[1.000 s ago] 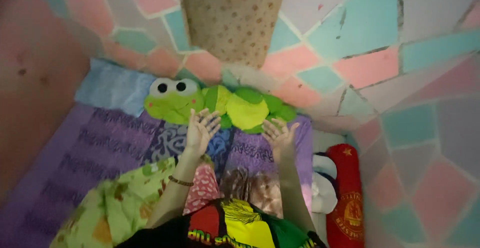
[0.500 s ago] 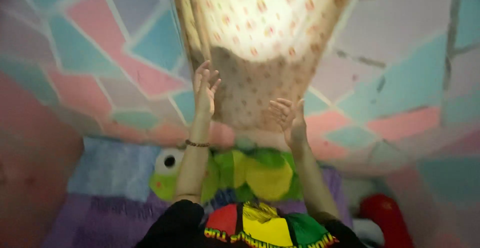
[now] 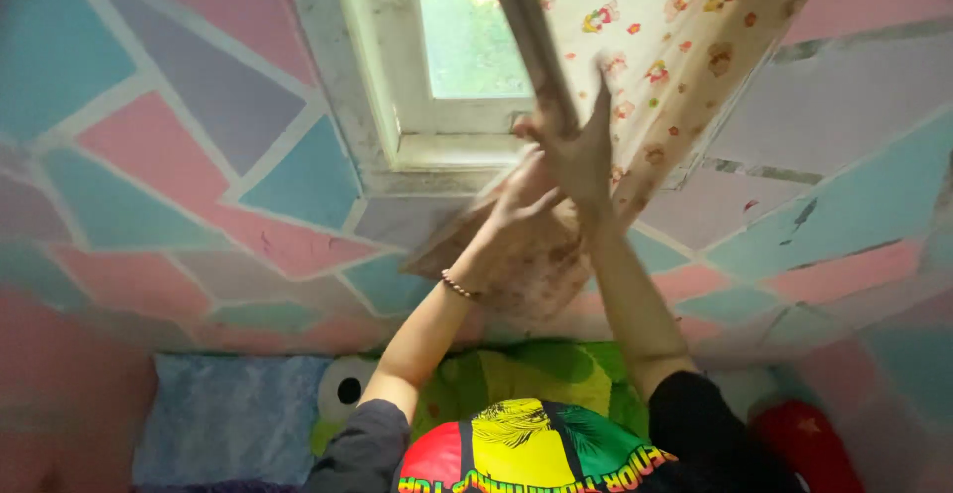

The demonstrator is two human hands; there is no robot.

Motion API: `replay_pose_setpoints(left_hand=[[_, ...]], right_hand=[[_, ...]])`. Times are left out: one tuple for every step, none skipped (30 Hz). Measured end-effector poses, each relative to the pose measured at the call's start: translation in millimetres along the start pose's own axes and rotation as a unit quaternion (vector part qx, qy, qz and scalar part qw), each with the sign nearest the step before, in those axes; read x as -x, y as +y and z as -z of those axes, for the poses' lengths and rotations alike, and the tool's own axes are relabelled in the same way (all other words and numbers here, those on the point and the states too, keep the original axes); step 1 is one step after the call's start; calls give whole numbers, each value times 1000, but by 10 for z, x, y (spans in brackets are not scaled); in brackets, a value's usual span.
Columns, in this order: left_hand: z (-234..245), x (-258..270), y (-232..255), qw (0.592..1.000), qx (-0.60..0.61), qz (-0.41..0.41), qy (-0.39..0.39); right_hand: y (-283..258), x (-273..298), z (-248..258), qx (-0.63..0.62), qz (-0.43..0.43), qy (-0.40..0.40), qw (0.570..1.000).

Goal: The person tidies a bedroom by picking up various items of clothing and bedding from a bed and the floor. They move these items to a pile on the floor near the doorway. The person also briefly opens a window.

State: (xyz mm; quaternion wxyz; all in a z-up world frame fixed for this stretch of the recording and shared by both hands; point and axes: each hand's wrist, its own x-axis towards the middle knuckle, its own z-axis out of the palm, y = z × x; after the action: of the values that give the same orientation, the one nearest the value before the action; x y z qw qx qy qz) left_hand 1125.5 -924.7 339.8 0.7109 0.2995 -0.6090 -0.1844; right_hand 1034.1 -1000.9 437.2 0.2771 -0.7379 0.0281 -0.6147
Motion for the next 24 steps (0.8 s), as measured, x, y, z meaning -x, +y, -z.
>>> replay_pose_setpoints(left_hand=[[-96, -145, 52, 1000, 6, 3, -28], [-155, -274, 118, 998, 12, 6, -57], [-177, -425, 191, 994, -58, -35, -88], [-195, -576, 260, 982, -126, -77, -119], [-228, -686, 319, 963, -192, -116, -148], [-236, -753, 388, 965, -181, -97, -161], [-227, -751, 466, 968, -167, -79, -170], [-190, -734, 528, 970, -154, -60, -180], [-120, -707, 559, 976, -133, -52, -162], [-31, -667, 552, 982, -112, -44, -145], [34, -629, 477, 987, -92, -35, -130], [51, -587, 338, 994, -51, -31, -90], [98, -618, 178, 998, -12, -34, -52], [156, -640, 9, 999, 27, -37, -14], [162, -622, -185, 999, 33, -30, 24], [155, -599, -377, 997, 40, -24, 62], [143, -536, -544, 995, 49, -14, 80], [117, -485, -693, 994, 57, -4, 98], [118, -471, -808, 991, 66, 7, 115], [143, -483, -891, 991, 67, 4, 112], [117, -450, -950, 991, 72, 6, 111], [79, -428, -995, 991, 76, 8, 110], [56, -397, -1015, 991, 77, 5, 107], [50, -407, -1030, 992, 78, 2, 104]], right_hand=[[37, -265, 78, 220, 235, 94, 942], [83, -491, 197, 200, 158, 18, 967], [149, -745, 391, 176, 84, -59, 979], [222, -987, 556, 147, 11, -138, 979], [302, -1184, 682, 142, -58, -171, 973], [385, -1383, 796, 142, -100, -188, 967], [460, -1544, 910, 152, -126, -205, 959], [529, -1735, 1029, 165, -133, -212, 954], [597, -1866, 1140, 176, -138, -216, 950], [661, -1987, 1237, 188, -140, -219, 947], [728, -2034, 1306, 196, -142, -217, 946], [792, -2084, 1357, 206, -143, -215, 944], [804, -2248, 1421, 215, -137, -208, 944], [784, -2415, 1512, 221, -132, -201, 945], [769, -2555, 1596, 230, -126, -198, 944], [768, -2618, 1652, 238, -123, -197, 943], [793, -2679, 1662, 243, -120, -196, 942], [830, -2731, 1661, 248, -118, -197, 941], [853, -2792, 1627, 256, -114, -189, 941], [897, -2862, 1577, 259, -111, -188, 941], [962, -2900, 1541, 266, -111, -190, 938], [1048, -2943, 1498, 273, -111, -190, 937], [1162, -2940, 1439, 276, -113, -191, 935], [1280, -2928, 1379, 281, -115, -193, 933]])
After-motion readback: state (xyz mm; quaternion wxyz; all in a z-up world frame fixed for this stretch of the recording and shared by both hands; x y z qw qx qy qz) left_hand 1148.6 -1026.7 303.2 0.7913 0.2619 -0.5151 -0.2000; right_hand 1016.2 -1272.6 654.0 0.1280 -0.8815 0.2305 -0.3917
